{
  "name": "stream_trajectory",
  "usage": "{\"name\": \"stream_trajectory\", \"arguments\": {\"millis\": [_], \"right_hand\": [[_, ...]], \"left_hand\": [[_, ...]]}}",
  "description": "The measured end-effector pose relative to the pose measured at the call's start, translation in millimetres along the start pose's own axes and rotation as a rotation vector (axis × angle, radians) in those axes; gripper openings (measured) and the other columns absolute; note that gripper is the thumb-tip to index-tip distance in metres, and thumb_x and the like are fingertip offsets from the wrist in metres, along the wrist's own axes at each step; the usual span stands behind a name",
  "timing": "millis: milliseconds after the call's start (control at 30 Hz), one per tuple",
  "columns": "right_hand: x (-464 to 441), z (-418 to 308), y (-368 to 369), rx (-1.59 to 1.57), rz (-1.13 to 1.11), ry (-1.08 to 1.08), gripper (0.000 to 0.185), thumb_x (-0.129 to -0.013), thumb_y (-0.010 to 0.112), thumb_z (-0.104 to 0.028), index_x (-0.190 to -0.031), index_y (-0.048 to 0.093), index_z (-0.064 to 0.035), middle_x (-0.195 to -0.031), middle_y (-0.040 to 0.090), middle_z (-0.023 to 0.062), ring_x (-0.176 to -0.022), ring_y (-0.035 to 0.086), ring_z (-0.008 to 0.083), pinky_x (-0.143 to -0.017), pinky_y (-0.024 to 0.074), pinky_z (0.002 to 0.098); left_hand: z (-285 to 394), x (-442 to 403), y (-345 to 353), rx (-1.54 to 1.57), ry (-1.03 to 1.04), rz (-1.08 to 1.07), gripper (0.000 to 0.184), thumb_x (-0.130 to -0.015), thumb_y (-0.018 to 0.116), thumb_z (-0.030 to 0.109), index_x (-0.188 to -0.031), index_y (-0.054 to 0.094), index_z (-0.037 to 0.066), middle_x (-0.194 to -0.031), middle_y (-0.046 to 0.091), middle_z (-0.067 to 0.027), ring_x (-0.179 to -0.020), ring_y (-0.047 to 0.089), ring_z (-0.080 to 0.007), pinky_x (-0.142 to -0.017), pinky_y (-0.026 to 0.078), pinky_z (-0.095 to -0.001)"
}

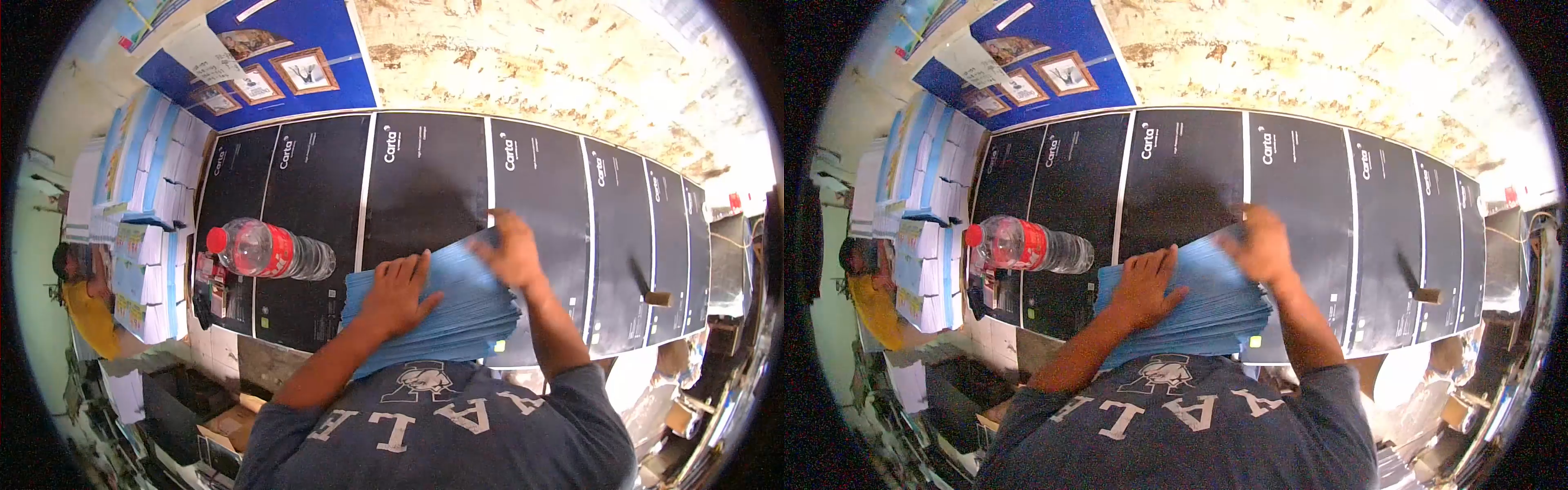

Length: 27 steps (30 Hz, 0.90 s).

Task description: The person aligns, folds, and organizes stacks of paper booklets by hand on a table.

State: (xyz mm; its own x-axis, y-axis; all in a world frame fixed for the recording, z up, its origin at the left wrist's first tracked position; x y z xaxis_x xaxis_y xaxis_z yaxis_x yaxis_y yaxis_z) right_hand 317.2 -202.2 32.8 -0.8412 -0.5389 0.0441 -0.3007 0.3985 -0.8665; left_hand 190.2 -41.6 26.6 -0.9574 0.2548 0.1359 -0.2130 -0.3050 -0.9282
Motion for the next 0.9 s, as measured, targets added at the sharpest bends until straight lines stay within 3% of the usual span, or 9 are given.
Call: {"name": "stream_trajectory", "arguments": {"millis": [67,300,333,367,467,500,600,833,900], "right_hand": [[-5.3,49.7,10.9,-0.917,0.035,0.272,0.048,-0.100,0.054,-0.045,-0.120,0.064,-0.0017,-0.111,0.067,0.0163,-0.102,0.063,0.0214,-0.089,0.0492,0.0339],[25.9,87.6,75.6,-1.378,-0.032,0.285,0.054,-0.104,0.044,-0.053,-0.101,0.065,-0.0028,-0.088,0.064,0.0034,-0.080,0.058,0.0141,-0.071,0.0454,0.0307],[34.2,86.6,75.3,-1.492,-0.005,0.280,0.060,-0.104,0.040,-0.057,-0.100,0.065,-0.0027,-0.088,0.065,0.0039,-0.079,0.059,0.0146,-0.072,0.0463,0.0306],[38.0,96.9,85.6,-1.577,0.005,0.285,0.070,-0.103,0.035,-0.063,-0.123,0.061,-0.0005,-0.109,0.067,0.0112,-0.102,0.062,0.0198,-0.089,0.0485,0.0342],[41.4,36.1,43.5,-1.426,0.177,0.160,0.080,-0.102,0.031,-0.066,-0.148,0.041,-0.0006,-0.140,0.054,0.0182,-0.131,0.050,0.0257,-0.110,0.0385,0.0390],[42.1,23.0,41.1,-1.471,0.052,-0.025,0.087,-0.101,0.027,-0.068,-0.158,0.021,-0.0029,-0.157,0.034,0.0178,-0.145,0.032,0.0282,-0.120,0.0233,0.0418],[48.4,54.7,79.1,-1.464,0.012,0.121,0.087,-0.100,0.024,-0.069,-0.157,0.025,-0.0028,-0.159,0.033,0.0166,-0.145,0.032,0.0294,-0.122,0.0208,0.0430],[44.0,50.4,75.2,-1.533,0.078,0.124,0.090,-0.100,0.026,-0.070,-0.157,0.024,0.0005,-0.159,0.034,0.0165,-0.146,0.030,0.0288,-0.121,0.0221,0.0430],[50.7,49.6,67.0,-1.468,0.145,0.128,0.090,-0.100,0.028,-0.070,-0.156,0.026,0.0012,-0.156,0.039,0.0170,-0.144,0.035,0.0299,-0.120,0.0257,0.0435]], "left_hand": [[-0.8,-2.5,-6.0,0.021,-0.049,-0.095,0.082,-0.097,0.045,0.061,-0.150,0.034,-0.002,-0.141,0.049,-0.0230,-0.130,0.047,-0.0381,-0.111,0.032,-0.0519],[-148.1,55.8,28.2,0.756,-0.621,-0.267,0.078,-0.094,0.043,0.073,-0.127,0.061,0.004,-0.120,0.067,-0.0154,-0.119,0.058,-0.0294,-0.106,0.040,-0.0452],[-153.5,73.5,55.9,1.283,-0.648,-0.082,0.078,-0.095,0.042,0.072,-0.134,0.056,0.006,-0.128,0.062,-0.0148,-0.124,0.055,-0.0278,-0.108,0.039,-0.0453],[-158.0,77.5,63.4,1.799,-0.622,0.137,0.079,-0.096,0.041,0.072,-0.142,0.051,0.009,-0.137,0.058,-0.0141,-0.129,0.051,-0.0263,-0.110,0.038,-0.0454],[-135.1,73.4,48.2,1.796,-0.462,0.460,0.086,-0.097,0.027,0.075,-0.154,0.035,0.011,-0.148,0.047,-0.0145,-0.133,0.048,-0.0266,-0.113,0.038,-0.0449],[-134.5,70.7,29.9,1.645,-0.339,0.454,0.086,-0.098,0.025,0.073,-0.159,0.023,0.013,-0.155,0.038,-0.0132,-0.137,0.043,-0.0262,-0.116,0.034,-0.0446],[-172.3,78.7,102.5,1.537,-0.508,0.300,0.087,-0.097,0.027,0.075,-0.159,0.025,0.013,-0.154,0.040,-0.0119,-0.138,0.043,-0.0268,-0.117,0.033,-0.0444],[-149.2,76.7,87.5,1.691,-0.534,0.191,0.087,-0.097,0.028,0.074,-0.161,0.019,0.015,-0.158,0.034,-0.0100,-0.142,0.035,-0.0259,-0.119,0.027,-0.0416],[-152.8,76.9,86.3,1.999,-0.309,0.514,0.082,-0.099,0.025,0.072,-0.155,0.034,0.012,-0.149,0.046,-0.0112,-0.135,0.046,-0.0252,-0.116,0.035,-0.0425]]}}
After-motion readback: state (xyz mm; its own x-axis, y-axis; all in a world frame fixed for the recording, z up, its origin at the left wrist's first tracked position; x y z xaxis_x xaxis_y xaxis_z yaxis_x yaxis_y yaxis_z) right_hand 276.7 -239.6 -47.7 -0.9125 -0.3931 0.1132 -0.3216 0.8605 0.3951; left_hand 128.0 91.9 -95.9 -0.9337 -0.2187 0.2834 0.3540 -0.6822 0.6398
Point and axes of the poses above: each hand's wrist, its own x-axis away from the middle knuckle, its own y-axis out of the palm, z = x × y, the point moved 10 cm from there along -x, towards the middle knuckle
